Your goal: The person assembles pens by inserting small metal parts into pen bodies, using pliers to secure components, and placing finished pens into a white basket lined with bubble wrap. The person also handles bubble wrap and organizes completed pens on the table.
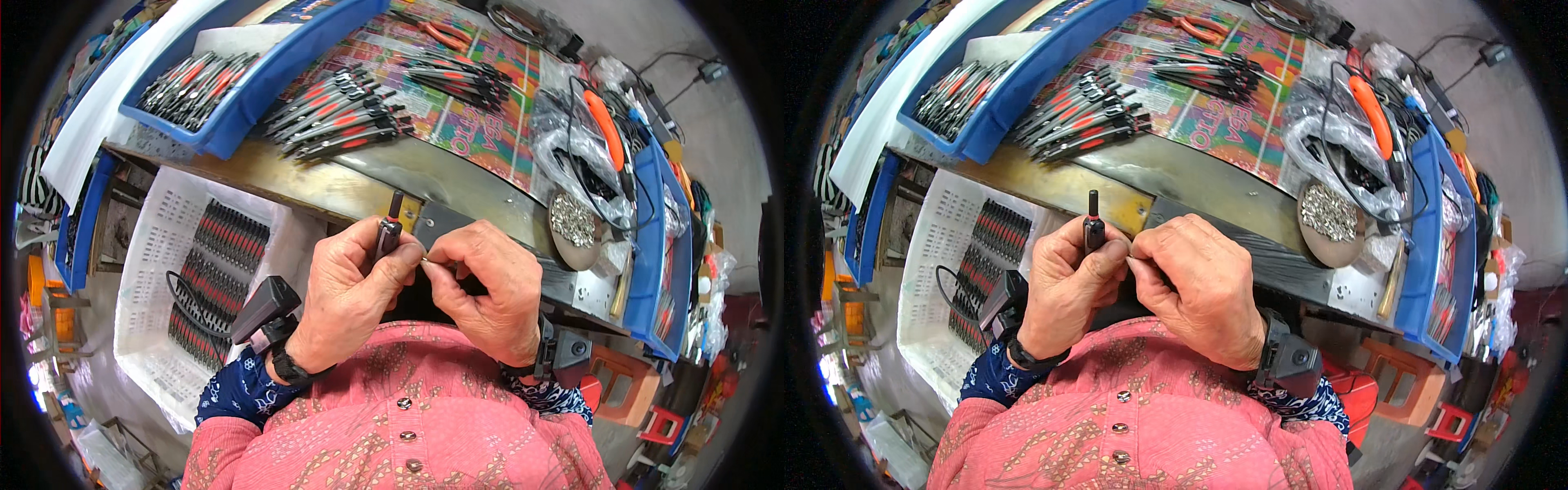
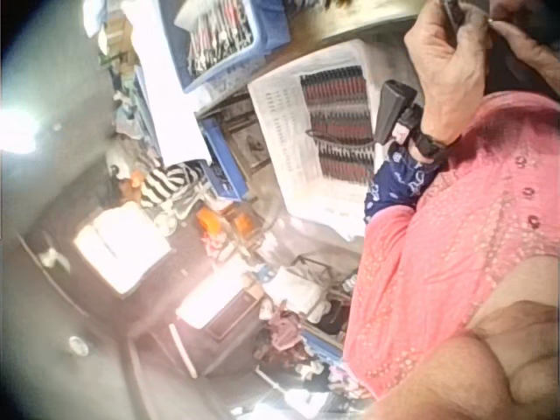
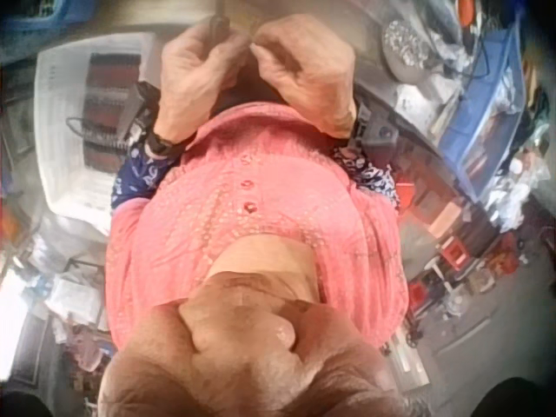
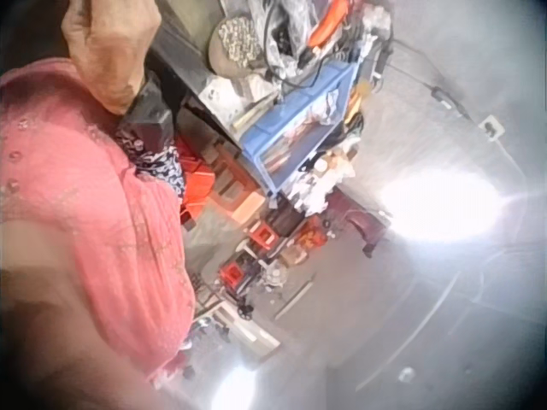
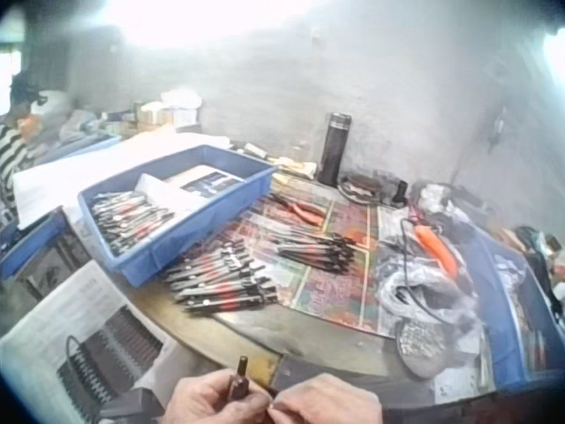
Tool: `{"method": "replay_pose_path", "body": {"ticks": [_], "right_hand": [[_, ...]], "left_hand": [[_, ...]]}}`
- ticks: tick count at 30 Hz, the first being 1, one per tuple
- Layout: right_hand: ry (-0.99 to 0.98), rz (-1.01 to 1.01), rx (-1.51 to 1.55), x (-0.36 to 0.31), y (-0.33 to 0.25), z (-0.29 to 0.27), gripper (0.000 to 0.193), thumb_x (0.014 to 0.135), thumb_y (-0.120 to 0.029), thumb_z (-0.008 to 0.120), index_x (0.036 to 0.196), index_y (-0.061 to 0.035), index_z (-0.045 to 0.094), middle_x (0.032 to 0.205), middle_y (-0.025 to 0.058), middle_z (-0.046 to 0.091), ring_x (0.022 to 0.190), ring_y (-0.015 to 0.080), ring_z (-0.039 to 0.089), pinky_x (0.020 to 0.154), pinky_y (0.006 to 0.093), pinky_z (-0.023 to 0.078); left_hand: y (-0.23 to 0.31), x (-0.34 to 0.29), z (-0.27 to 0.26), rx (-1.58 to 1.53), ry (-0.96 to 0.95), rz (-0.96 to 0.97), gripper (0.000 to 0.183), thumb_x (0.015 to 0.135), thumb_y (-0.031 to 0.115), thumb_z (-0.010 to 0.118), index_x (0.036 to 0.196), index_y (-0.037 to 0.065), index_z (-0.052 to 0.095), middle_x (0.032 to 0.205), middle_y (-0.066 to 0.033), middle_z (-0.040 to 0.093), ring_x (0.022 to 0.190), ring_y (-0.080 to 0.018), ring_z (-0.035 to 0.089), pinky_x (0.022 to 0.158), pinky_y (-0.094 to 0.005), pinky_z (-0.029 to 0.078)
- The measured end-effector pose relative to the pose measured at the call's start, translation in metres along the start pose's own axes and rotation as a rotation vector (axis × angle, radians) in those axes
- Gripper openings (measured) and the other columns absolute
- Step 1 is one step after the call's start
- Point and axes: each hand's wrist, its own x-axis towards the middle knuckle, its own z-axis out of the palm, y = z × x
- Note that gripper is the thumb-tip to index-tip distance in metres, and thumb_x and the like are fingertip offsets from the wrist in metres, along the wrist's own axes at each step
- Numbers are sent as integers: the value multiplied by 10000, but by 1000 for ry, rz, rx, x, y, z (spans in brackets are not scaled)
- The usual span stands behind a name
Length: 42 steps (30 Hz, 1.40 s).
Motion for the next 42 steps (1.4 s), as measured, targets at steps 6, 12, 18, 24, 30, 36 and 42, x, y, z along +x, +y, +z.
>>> {"method": "replay_pose_path", "body": {"ticks": [6, 12, 18, 24, 30, 36, 42], "right_hand": [[101, 308, 293, -33, 3, -18, 153, 781, 126, 659, 901, 41, 615, 860, 60, 619, 737, 89, 575, 611, 221, 465], [204, 394, 356, -59, 9, -27, 119, 792, 62, 689, 887, 7, 643, 800, 52, 632, 674, 96, 581, 575, 230, 466], [260, 330, 329, -75, 14, -32, 132, 780, 72, 700, 880, 8, 642, 800, 56, 638, 668, 109, 582, 571, 240, 462], [268, 231, 216, -85, 17, -36, 164, 752, 85, 704, 877, 0, 640, 796, 72, 638, 653, 154, 588, 562, 257, 465], [290, -28, 18, -86, 25, -36, 221, 688, 83, 725, 869, 0, 629, 778, 104, 630, 662, 262, 610, 584, 310, 497], [338, -109, -59, -88, 28, -29, 235, 674, 79, 731, 868, 9, 618, 771, 110, 624, 665, 273, 618, 600, 332, 511], [339, -58, -33, -90, 26, -28, 224, 679, 106, 713, 858, 11, 618, 746, 118, 631, 659, 250, 629, 618, 317, 508]], "left_hand": [[-4, 0, 12, 48, -82, -126, 125, 964, 123, 597, 1015, 11, 621, 736, 48, 552, 591, -4, 436, 498, -175, 348], [-11, -1, 30, 85, -196, -219, 195, 950, 123, 613, 1103, 5, 590, 773, 4, 547, 533, -20, 387, 460, -184, 311], [-17, -2, 45, 117, -190, -241, 174, 936, 127, 640, 1048, -1, 603, 774, -11, 571, 529, -18, 395, 458, -174, 314], [-22, -2, 57, 186, -189, -219, 167, 922, 136, 667, 1010, 5, 615, 723, 2, 573, 528, -18, 414, 453, -172, 316], [-22, -1, 59, 185, -219, -235, 120, 927, 113, 640, 962, -1, 633, 778, 50, 581, 647, 2, 459, 533, -175, 375], [-20, -2, 57, 253, -222, -233, 99, 915, 75, 631, 950, -17, 639, 799, 43, 598, 702, -5, 486, 590, -182, 402], [-21, -2, 54, 255, -213, -243, 110, 904, 57, 639, 970, -31, 646, 840, 28, 621, 763, -20, 510, 665, -191, 426]]}}
